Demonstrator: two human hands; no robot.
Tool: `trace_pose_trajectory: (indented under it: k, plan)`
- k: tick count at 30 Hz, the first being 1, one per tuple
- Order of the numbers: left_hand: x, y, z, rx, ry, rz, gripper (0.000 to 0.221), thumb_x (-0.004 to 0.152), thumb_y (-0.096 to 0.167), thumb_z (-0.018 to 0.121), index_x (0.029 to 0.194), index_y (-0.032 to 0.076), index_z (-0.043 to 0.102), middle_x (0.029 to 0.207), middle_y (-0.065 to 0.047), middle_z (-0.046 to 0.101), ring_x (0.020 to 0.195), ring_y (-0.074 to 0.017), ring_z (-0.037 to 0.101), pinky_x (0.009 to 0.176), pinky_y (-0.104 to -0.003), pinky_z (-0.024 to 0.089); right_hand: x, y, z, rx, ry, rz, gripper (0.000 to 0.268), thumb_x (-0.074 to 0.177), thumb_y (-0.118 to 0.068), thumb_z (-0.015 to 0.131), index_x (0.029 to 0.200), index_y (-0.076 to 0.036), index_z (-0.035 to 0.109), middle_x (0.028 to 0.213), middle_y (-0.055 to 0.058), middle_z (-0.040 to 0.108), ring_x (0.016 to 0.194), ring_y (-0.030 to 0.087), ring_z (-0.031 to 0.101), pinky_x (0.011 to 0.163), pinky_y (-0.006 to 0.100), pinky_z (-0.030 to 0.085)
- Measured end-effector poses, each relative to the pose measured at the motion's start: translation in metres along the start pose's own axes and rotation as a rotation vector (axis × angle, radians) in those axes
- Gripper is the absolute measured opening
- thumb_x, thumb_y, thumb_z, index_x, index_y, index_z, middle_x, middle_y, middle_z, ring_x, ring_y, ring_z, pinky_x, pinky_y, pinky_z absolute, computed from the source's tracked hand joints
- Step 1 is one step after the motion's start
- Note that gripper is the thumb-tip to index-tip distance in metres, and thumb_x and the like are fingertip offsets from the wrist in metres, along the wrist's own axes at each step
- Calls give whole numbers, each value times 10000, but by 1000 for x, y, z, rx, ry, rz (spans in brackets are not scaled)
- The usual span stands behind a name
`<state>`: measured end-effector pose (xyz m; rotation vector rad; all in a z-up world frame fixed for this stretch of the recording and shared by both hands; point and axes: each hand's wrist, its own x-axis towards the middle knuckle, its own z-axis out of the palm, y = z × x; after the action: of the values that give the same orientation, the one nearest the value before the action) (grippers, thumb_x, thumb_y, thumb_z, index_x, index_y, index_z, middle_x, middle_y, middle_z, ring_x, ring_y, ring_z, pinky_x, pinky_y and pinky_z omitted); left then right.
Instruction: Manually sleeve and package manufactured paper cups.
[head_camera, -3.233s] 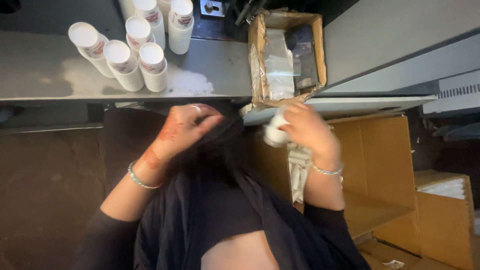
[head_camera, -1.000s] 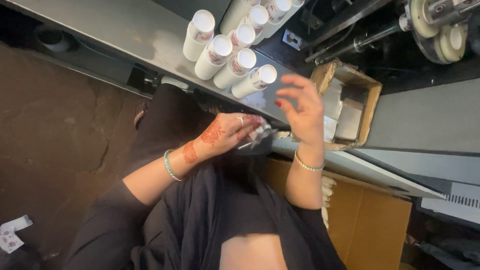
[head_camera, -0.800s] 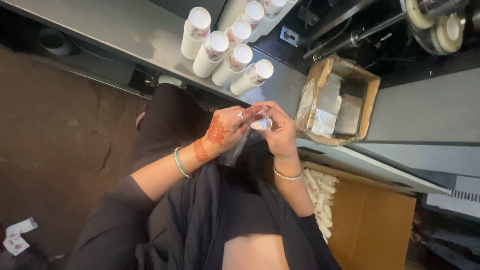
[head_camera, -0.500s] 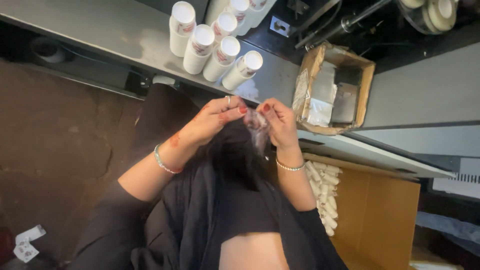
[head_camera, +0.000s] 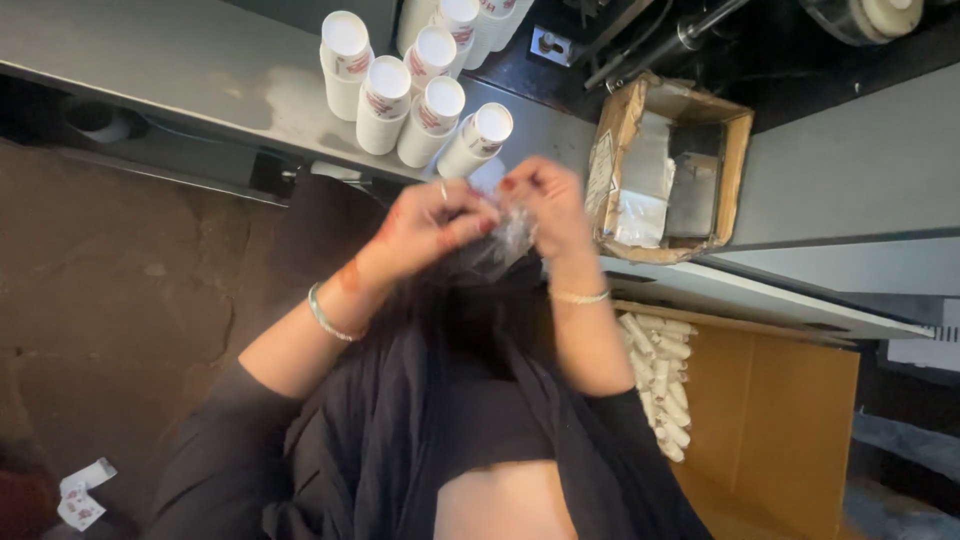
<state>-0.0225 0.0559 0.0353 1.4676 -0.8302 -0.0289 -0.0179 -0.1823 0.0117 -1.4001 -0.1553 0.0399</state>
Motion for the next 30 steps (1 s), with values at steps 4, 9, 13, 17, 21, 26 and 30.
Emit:
trace_pose_trajectory:
  k: [4, 9, 13, 17, 21, 26, 30]
  plan:
    - [26, -11, -1, -622, 185, -236, 159, 992, 86, 751, 1064, -55, 733, 1080, -128, 722, 1030, -189, 680, 949, -325, 550, 46, -79, 27, -5, -133, -244, 44, 962, -30, 704, 994, -32, 674, 1087, 83, 722, 1051, 172, 679, 1006, 336, 570]
    - [37, -34, 7, -837, 570, -438, 166, 977, 98, 703, 1066, -37, 665, 965, -121, 741, 859, -194, 748, 701, -270, 574, 94, 0, 0, -387, 23, -127, 108, 966, 63, 619, 1007, -10, 688, 971, 64, 716, 914, 131, 656, 860, 282, 547]
    - [2, -82, 15, -692, 593, -574, 192, 986, 118, 675, 1084, -44, 647, 919, -95, 728, 813, -174, 755, 632, -257, 569, 67, 59, -10, -64, 40, 52, 92, 932, 63, 683, 976, -11, 649, 914, 43, 719, 843, 117, 661, 776, 288, 553]
    - [-26, -128, 24, -482, 573, -660, 206, 998, 116, 656, 1106, -59, 638, 893, -104, 728, 767, -176, 735, 609, -272, 552, 38, 111, -20, -538, 102, -172, 144, 930, 29, 707, 1058, 6, 644, 978, 75, 684, 955, 131, 631, 827, 310, 531]
    - [-35, -148, 33, -15, 602, -680, 162, 964, 89, 727, 1070, -33, 721, 889, -87, 742, 772, -133, 690, 689, -259, 556, 39, 72, -13, -535, -31, -129, 98, 933, 23, 751, 1023, 37, 713, 1115, 132, 665, 1048, 205, 660, 884, 330, 576]
    - [3, -62, 29, -227, 550, -425, 118, 970, 19, 678, 1080, -17, 701, 964, -43, 741, 846, -81, 678, 757, -237, 549, 4, -38, 37, -341, -127, -270, 54, 1025, 64, 651, 1067, 36, 668, 1110, 126, 671, 1039, 192, 648, 949, 313, 538]
    - [25, -2, 25, 27, 425, -222, 113, 974, 24, 691, 1078, -8, 724, 971, -31, 756, 848, -67, 712, 771, -226, 572, -32, -101, 73, -592, -164, -357, 48, 1019, 49, 617, 1059, 26, 630, 1059, 108, 657, 921, 170, 649, 833, 286, 553]
